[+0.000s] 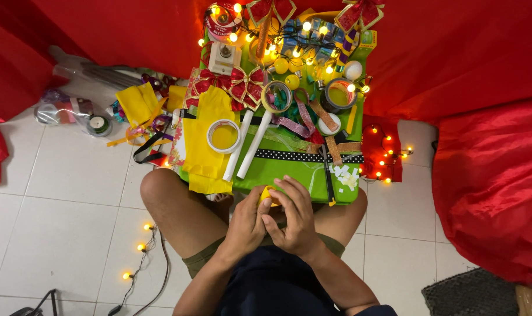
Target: Rolling a yellow strip of material around a small rod to create a decorative craft item.
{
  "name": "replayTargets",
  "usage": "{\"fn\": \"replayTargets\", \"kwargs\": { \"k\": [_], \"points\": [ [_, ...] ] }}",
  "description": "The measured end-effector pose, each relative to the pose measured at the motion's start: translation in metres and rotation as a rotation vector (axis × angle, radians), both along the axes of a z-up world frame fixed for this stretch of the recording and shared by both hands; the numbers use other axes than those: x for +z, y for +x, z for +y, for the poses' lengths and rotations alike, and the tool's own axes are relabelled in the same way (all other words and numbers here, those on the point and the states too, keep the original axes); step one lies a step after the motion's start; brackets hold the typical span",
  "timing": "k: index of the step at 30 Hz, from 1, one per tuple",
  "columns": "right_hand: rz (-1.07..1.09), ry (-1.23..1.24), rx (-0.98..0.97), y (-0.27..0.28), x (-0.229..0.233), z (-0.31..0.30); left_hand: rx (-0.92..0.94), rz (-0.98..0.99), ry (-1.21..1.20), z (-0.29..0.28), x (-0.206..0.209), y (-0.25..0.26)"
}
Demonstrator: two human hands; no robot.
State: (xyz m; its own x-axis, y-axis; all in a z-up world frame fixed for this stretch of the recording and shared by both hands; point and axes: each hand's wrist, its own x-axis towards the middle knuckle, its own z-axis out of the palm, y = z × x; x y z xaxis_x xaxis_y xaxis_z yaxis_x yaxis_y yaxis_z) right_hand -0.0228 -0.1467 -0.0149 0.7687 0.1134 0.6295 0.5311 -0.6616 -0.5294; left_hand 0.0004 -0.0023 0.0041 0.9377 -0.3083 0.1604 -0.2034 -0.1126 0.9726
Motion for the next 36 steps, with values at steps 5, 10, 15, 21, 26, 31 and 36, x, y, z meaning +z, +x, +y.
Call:
{"fn": "replayTargets", "kwargs": {
  "k": [5,10,15,21,26,31,36],
  "points": [
    [0.210,0.249,0.144,0.000,0.012,-0.004,-0.010,0.031,-0.040,0.001,-0.003,0.002],
    [0.437,0.582,0.285,-0.005,-0.009,-0.007,-0.022,0.099,-0.171,0.007,-0.025,0.000],
    [0.680,0.813,0.222,0.003,-0.038,-0.024,-0.126,0.320,-0.380,0.009,-0.038,-0.002],
    [0.797,0.886,0.275,0.009,-0.051,-0.040,-0.188,0.424,-0.583,0.014,-0.050,0.002],
    [0.807,0.899,0.311,0.010,-0.033,-0.043,-0.185,0.401,-0.540,0.021,-0.042,0.006],
    [0.789,0.904,0.288,0.011,-0.042,-0.051,-0.080,0.457,-0.626,0.017,-0.055,0.004],
    [0.748,0.861,0.277,0.013,-0.023,-0.050,-0.030,0.454,-0.704,0.016,-0.068,0.012]
  ]
}}
